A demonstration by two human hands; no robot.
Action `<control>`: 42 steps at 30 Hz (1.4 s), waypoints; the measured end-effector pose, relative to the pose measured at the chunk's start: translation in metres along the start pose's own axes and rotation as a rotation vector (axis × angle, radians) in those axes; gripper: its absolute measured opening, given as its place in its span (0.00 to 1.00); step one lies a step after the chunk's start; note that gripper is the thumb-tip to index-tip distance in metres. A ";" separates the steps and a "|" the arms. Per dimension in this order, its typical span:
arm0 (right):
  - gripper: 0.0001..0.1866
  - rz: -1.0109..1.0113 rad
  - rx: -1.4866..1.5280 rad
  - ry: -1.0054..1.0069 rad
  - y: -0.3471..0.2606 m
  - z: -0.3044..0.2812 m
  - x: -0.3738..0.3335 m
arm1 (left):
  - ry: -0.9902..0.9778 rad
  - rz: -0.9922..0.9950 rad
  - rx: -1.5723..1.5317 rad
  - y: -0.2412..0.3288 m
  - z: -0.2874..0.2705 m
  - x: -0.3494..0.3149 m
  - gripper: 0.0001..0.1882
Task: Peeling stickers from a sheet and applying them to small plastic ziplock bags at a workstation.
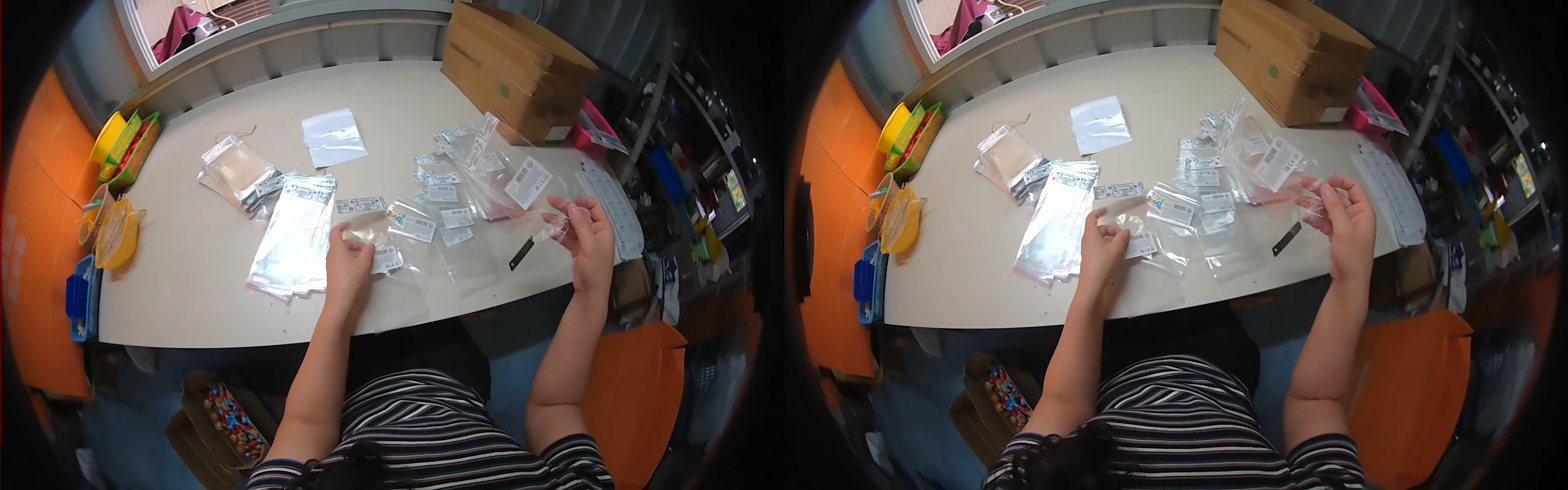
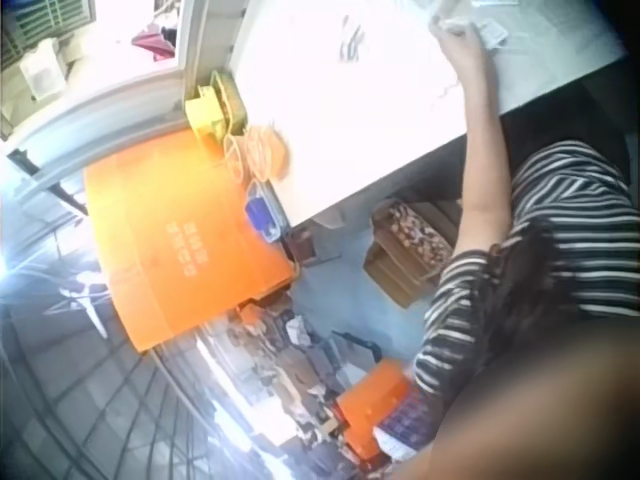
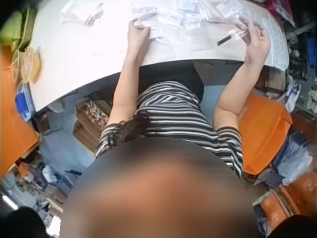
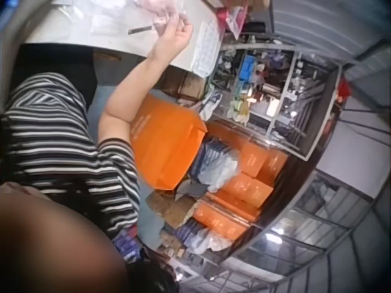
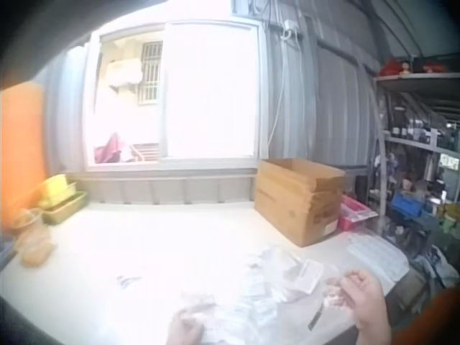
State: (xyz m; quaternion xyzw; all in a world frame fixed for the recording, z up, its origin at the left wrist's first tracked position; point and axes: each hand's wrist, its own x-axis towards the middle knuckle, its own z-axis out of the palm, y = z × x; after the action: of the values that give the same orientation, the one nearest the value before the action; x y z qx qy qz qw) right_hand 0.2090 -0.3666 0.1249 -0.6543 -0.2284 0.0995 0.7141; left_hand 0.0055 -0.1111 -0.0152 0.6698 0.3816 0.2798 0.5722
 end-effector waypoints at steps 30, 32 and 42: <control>0.28 0.119 -1.149 -0.063 0.140 0.078 0.008 | 0.029 -0.043 0.125 0.017 -0.034 -0.014 0.38; 0.23 0.182 -1.015 -0.158 0.142 0.070 0.017 | 0.077 0.023 0.118 0.019 -0.032 -0.016 0.32; 0.17 0.291 -0.013 -0.479 0.045 0.065 0.008 | 0.042 -0.111 -0.091 -0.014 -0.042 0.002 0.16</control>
State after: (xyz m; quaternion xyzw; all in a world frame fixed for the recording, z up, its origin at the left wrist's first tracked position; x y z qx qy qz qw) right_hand 0.1930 -0.2996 0.0847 -0.6427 -0.2950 0.3511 0.6137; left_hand -0.0305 -0.0853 -0.0216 0.6149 0.4172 0.2786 0.6084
